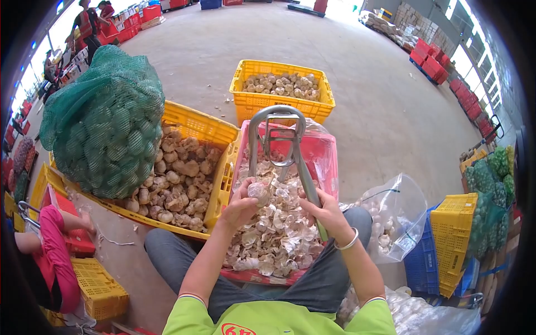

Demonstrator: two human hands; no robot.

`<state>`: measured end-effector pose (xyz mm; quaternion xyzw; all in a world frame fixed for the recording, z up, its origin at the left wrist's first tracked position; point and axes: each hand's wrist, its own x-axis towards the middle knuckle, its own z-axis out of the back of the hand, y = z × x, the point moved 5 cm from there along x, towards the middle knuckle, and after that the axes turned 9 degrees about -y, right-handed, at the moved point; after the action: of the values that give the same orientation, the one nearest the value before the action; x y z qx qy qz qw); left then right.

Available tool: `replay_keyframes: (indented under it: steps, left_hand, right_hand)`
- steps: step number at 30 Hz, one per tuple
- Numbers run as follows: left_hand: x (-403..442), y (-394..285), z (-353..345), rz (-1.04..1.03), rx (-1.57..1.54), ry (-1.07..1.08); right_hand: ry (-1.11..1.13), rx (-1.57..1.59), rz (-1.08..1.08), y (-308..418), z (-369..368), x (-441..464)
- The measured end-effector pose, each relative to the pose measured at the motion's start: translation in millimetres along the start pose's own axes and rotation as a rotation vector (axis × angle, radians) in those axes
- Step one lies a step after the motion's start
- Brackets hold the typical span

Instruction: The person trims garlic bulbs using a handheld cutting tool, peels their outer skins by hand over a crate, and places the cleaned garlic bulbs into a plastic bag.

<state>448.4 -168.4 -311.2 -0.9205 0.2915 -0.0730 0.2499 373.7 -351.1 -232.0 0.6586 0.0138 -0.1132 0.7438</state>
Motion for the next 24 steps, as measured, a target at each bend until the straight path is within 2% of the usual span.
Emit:
replay_keyframes:
  steps: [7, 15, 19, 24]
  left_hand:
    - [22, 12, -12, -0.05, -0.027, 0.003]
    - [37, 19, -4, -0.173, -0.106, 0.049]
    - [39, 22, -8, -0.177, -0.117, 0.039]
    - [37, 25, -5, -0.172, -0.137, 0.031]
  right_hand:
    - [0.092, 0.037, -0.059, 17, 3, -10]
    - [0.057, 0.047, -0.053, 17, 1, -11]
    - [0.075, 0.04, -0.051, 13, 1, -9]
    - [-0.023, -0.021, -0.01, -7, -2, 0]
